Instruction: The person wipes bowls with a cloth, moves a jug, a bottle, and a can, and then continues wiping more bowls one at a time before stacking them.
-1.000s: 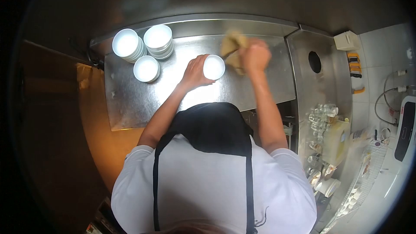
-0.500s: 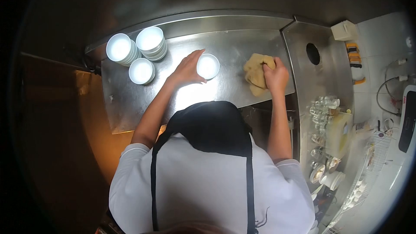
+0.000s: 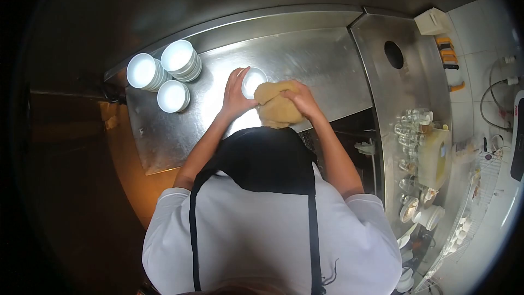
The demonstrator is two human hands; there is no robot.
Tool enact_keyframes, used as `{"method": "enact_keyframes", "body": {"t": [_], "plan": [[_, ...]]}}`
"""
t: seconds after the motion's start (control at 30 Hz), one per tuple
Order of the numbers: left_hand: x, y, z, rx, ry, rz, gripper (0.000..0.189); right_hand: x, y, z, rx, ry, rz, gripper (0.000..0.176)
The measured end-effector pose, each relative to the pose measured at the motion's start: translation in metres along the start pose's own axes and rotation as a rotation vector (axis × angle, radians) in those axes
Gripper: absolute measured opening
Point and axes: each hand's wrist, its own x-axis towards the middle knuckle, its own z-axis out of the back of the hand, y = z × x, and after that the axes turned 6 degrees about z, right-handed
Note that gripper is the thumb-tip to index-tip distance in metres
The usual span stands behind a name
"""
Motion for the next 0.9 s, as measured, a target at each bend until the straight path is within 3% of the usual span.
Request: {"method": "enact_keyframes", "body": {"t": [0.13, 0.33, 0.53, 0.63, 0.67, 0.73, 0.8, 0.9], "plan": [[0.000, -0.006, 0.004, 0.068, 0.033, -0.104, 0.101, 0.012, -0.011, -0.014, 0.002, 0.182, -0.053, 0.042], [0.003, -0.013, 0.027, -0.048, 0.025, 0.023, 0.099, 0.001, 0.007, -0.011, 0.012, 0.178, 0.035, 0.035], [0.004, 0.003, 0.036, 0.037, -0.112, -0.326, 0.100, -0.019, 0.019, 0.004, -0.130, 0.166, 0.173, 0.033], [0.008, -0.012, 0.054, 0.058, -0.073, -0.354, 0.107, -0.046, 0.057, 0.002, -0.211, -0.096, 0.316, 0.032], [0.008, -0.023, 0.062, 0.040, -0.053, -0.323, 0.119, -0.051, 0.071, 0.000, -0.257, -0.185, 0.432, 0.032], [0.008, -0.037, 0.073, -0.153, 0.071, -0.163, 0.129, -0.062, 0.101, -0.004, -0.350, -0.366, 0.659, 0.032], [0.008, -0.045, 0.076, -0.476, 0.224, -0.020, 0.140, -0.066, 0.131, -0.005, -0.475, -0.312, 0.855, 0.033], [0.008, -0.067, 0.083, -0.860, 0.277, 0.076, 0.134, -0.071, 0.154, 0.000, -0.565, -0.249, 1.000, 0.036]]}}
